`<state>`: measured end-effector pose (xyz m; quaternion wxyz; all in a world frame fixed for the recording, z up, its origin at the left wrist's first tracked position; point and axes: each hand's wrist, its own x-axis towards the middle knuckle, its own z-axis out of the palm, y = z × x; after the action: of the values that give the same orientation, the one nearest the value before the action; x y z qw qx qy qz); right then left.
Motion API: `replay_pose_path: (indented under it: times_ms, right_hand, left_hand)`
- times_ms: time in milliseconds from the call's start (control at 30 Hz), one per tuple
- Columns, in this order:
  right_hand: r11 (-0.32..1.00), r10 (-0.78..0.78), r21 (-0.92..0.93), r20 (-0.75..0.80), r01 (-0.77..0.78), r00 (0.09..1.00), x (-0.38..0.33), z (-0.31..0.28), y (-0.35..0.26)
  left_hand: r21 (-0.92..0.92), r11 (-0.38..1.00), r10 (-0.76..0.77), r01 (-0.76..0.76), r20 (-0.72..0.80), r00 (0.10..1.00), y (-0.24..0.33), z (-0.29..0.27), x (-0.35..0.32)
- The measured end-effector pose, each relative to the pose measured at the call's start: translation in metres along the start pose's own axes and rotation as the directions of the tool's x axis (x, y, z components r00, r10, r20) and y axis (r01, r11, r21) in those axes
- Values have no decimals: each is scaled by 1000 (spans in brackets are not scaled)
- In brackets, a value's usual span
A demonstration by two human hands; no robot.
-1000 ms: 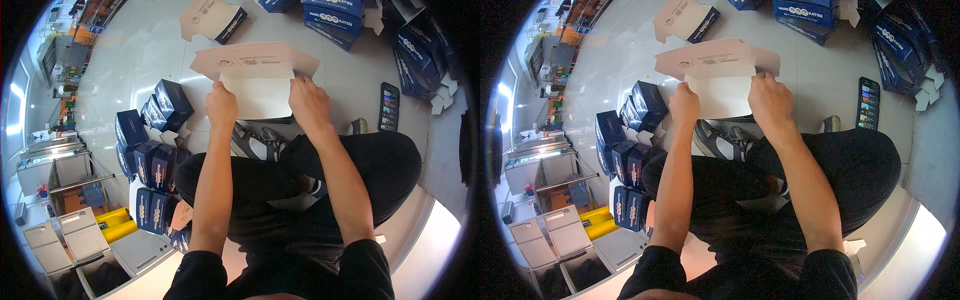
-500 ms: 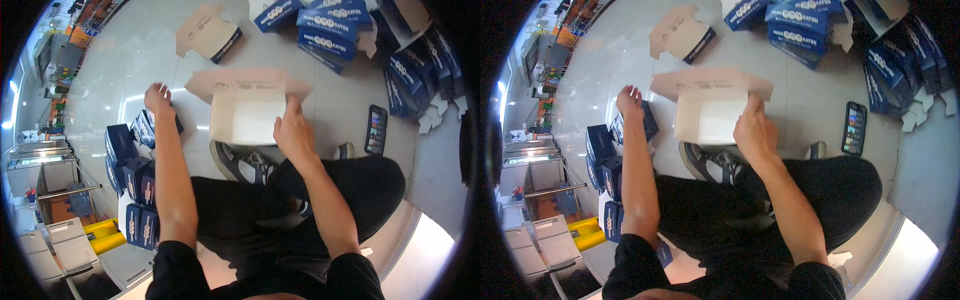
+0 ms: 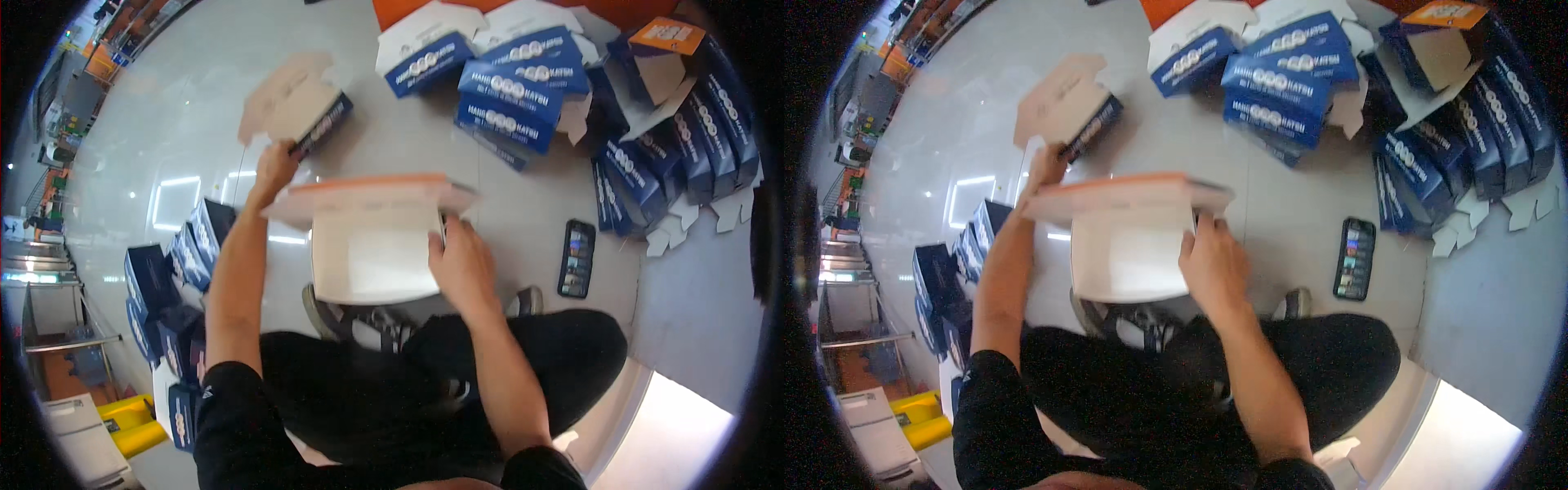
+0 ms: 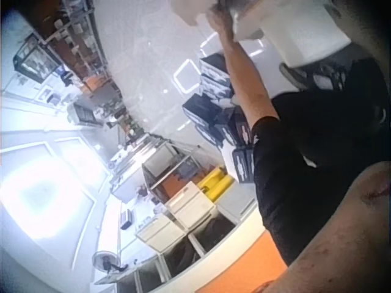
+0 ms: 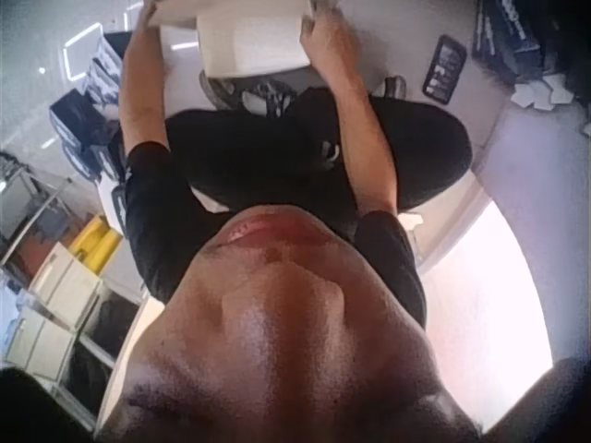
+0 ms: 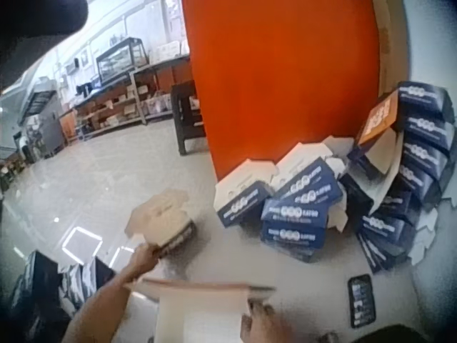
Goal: The person assembles cardboard boxes by hand, folding the flaps together and stacking them on top of each other while sitting on the floor.
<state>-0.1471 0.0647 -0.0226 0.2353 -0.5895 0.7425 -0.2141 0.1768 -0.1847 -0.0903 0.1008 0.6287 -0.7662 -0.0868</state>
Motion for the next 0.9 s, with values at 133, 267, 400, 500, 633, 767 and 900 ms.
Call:
replay_pose_path:
  times_ms: [133, 267, 400, 500, 633, 767, 900]
  right_hand:
    - [996, -4, 92, -51, 9, 999, 2, -3, -2]
    - [986, -20, 166, -52, 28, 998, -3, -25, -5]
    - [742, -185, 651, -34, 162, 982, -1, -58, -11]
    - [205, -256, 978, 97, -44, 962, -30, -100, -39]
    - [266, -227, 959, 165, -102, 960, -34, -96, -13]
    - [568, -192, 821, 62, 60, 979, -23, -63, -7]
    - [671, -118, 737, 8, 74, 993, -14, -32, -6]
  left_hand:
    - [-112, 993, 5, -36, -262, 965, 11, -97, -57]
    - [-145, 960, 117, -239, -569, 814, 80, -202, -162]
    - [89, 948, 304, -305, -531, 791, 149, -219, -263]
    - [-14, 864, 473, -504, -321, 820, 164, -198, -289]
    - [-40, 802, 585, -596, -155, 796, 177, -162, -278]
    - [-110, 823, 558, -558, -29, 829, 169, -145, -271]
    - [-185, 866, 472, -464, 1, 881, 154, -131, -251]
